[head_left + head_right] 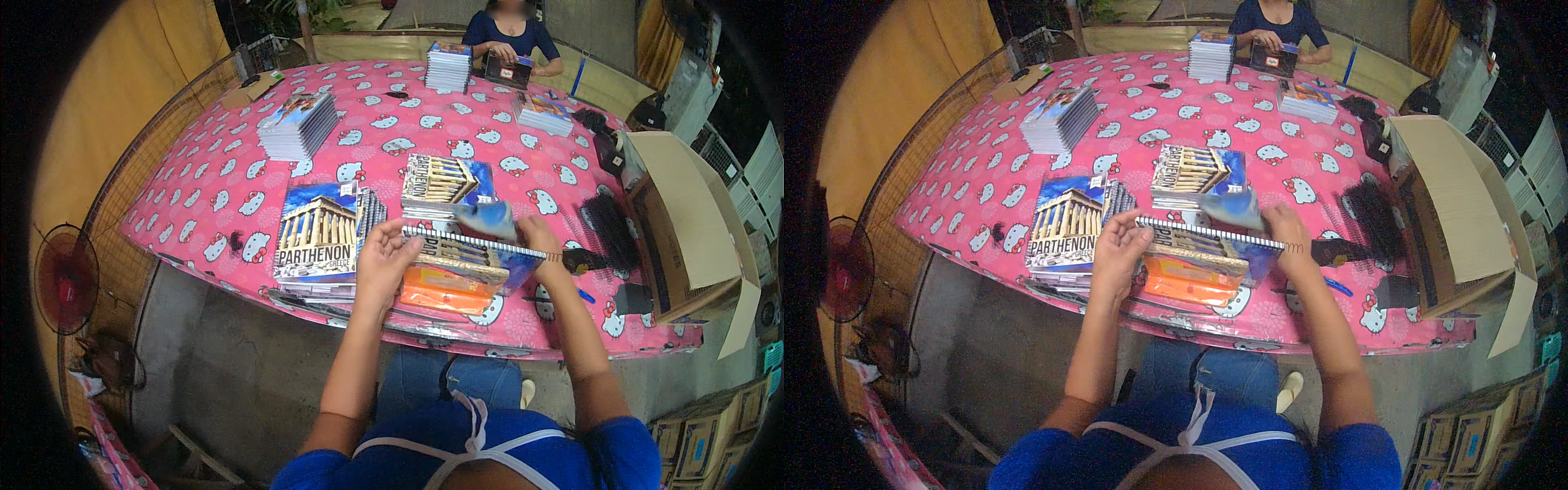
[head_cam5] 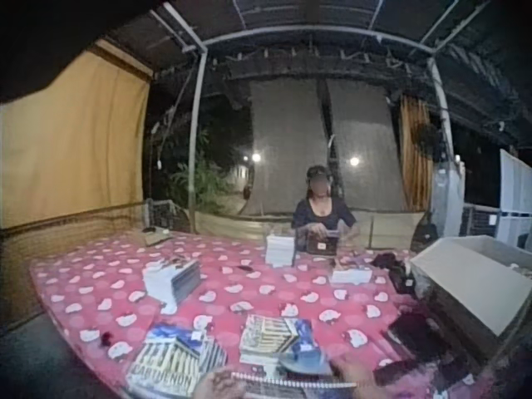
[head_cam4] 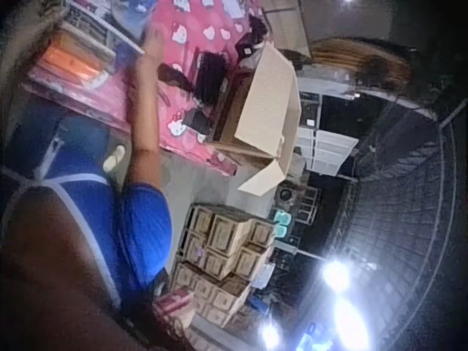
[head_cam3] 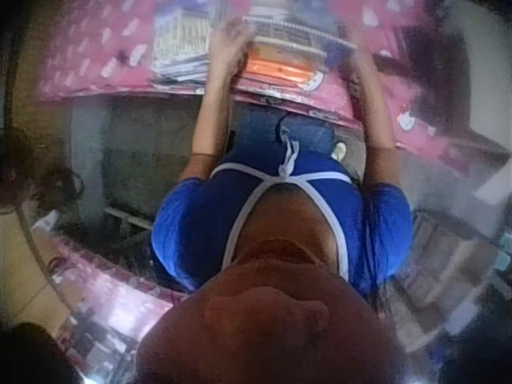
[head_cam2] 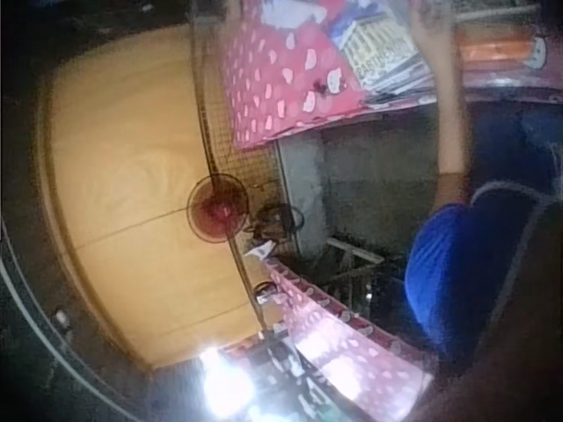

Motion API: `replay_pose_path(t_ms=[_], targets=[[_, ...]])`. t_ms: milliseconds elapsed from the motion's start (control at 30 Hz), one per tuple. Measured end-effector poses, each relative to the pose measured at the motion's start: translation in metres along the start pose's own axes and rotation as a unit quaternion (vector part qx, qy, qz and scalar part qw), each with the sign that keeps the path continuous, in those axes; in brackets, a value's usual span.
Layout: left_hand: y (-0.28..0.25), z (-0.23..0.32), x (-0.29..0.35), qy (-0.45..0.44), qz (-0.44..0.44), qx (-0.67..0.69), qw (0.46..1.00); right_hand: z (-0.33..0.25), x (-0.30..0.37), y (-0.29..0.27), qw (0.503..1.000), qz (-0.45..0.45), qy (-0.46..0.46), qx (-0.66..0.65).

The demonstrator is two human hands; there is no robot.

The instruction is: The person assembles spiral notebooks by threading metal coils through pre-punched holes and using blue-handled pliers to trim the ends of the wire.

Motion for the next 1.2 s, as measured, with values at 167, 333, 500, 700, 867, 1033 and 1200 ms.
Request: replay_pose_path(t_ms=[167, 333, 500, 700, 867, 1033, 1200], targets=[[0.029, 0.095, 0.004, 0.277, 0.012, -0.132, 0.952, -0.002, 0.083, -0.02, 0.995, 0.071, -0.006, 0.063], [0.023, 0.196, 0.104, 0.497, 0.136, -0.198, 0.834, 0.05, 0.162, -0.039, 0.982, 0.038, 0.158, 0.1], [0.082, 0.091, 0.093, 0.39, -0.127, -0.377, 0.83, 0.045, 0.168, -0.039, 0.968, 0.041, 0.218, 0.117], [0.07, 0.067, 0.09, 0.319, -0.028, -0.328, 0.889, -0.104, 0.145, -0.057, 0.982, 0.053, -0.07, -0.17], [0.071, 0.072, 0.092, 0.322, -0.024, -0.336, 0.885, -0.143, 0.134, -0.054, 0.976, 0.039, -0.078, -0.201], [0.07, 0.076, 0.092, 0.342, -0.013, -0.343, 0.875, -0.139, 0.127, -0.043, 0.958, 0.012, -0.079, -0.275], [0.067, 0.09, 0.095, 0.421, -0.015, -0.33, 0.845, -0.121, 0.128, 0.009, 0.599, -0.269, 0.227, -0.719]])
Point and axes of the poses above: each hand's wrist, its own x-axis away from the middle knuckle, its own y-axis out of the palm, z = x × y, the point moved 8 cm from there along -x, towards the middle knuckle, and after that the axes turned 10 degrees about -x, right-handed, at the moved point
